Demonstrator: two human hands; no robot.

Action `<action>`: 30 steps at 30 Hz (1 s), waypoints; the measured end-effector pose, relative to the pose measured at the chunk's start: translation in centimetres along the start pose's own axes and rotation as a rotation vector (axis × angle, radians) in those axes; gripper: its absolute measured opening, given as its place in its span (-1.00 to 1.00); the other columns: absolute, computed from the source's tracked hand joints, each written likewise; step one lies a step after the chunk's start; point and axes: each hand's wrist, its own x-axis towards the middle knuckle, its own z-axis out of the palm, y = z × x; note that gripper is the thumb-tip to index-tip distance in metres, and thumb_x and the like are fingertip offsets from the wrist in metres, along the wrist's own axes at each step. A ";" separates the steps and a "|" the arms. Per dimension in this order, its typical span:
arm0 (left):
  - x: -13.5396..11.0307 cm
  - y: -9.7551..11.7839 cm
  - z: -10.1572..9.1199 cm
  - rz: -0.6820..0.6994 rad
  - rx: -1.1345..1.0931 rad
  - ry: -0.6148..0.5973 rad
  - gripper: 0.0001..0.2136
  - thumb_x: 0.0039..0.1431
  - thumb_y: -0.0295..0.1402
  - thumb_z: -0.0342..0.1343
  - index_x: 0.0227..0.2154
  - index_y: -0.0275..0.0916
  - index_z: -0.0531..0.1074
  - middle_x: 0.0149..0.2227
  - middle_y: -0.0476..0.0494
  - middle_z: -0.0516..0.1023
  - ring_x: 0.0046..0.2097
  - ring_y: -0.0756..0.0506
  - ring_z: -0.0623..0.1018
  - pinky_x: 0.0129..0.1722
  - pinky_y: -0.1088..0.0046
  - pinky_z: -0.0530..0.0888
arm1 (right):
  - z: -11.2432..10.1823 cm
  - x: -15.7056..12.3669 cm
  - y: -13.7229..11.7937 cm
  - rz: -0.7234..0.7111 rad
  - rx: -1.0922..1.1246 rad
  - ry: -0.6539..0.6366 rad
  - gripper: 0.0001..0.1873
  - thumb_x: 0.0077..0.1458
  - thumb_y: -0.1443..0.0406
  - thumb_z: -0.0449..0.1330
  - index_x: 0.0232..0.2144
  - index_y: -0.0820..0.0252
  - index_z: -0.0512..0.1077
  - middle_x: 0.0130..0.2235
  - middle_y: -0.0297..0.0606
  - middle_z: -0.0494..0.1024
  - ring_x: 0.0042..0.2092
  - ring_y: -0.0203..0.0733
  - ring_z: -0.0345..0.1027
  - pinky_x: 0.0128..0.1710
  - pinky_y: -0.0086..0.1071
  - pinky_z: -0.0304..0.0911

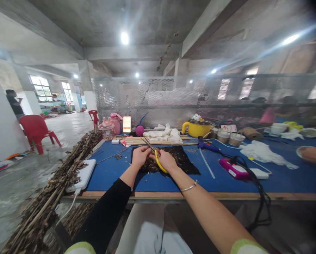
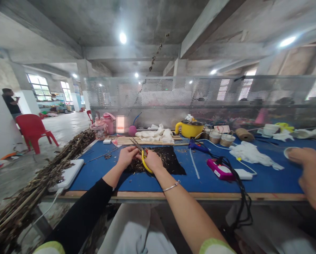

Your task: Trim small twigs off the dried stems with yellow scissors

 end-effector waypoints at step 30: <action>-0.8 1.5 0.6 -0.079 -0.077 -0.019 -0.80 0.04 -0.34 -0.01 -0.26 -0.28 0.34 -0.38 -0.11 0.50 -0.47 0.03 0.46 -0.63 0.63 0.34 | 0.6 0.3 0.7 -0.146 -0.005 0.195 -0.45 -0.14 -0.03 0.14 -0.20 0.21 0.23 -0.19 -0.13 0.33 -0.13 -0.08 0.21 -0.22 -0.33 0.10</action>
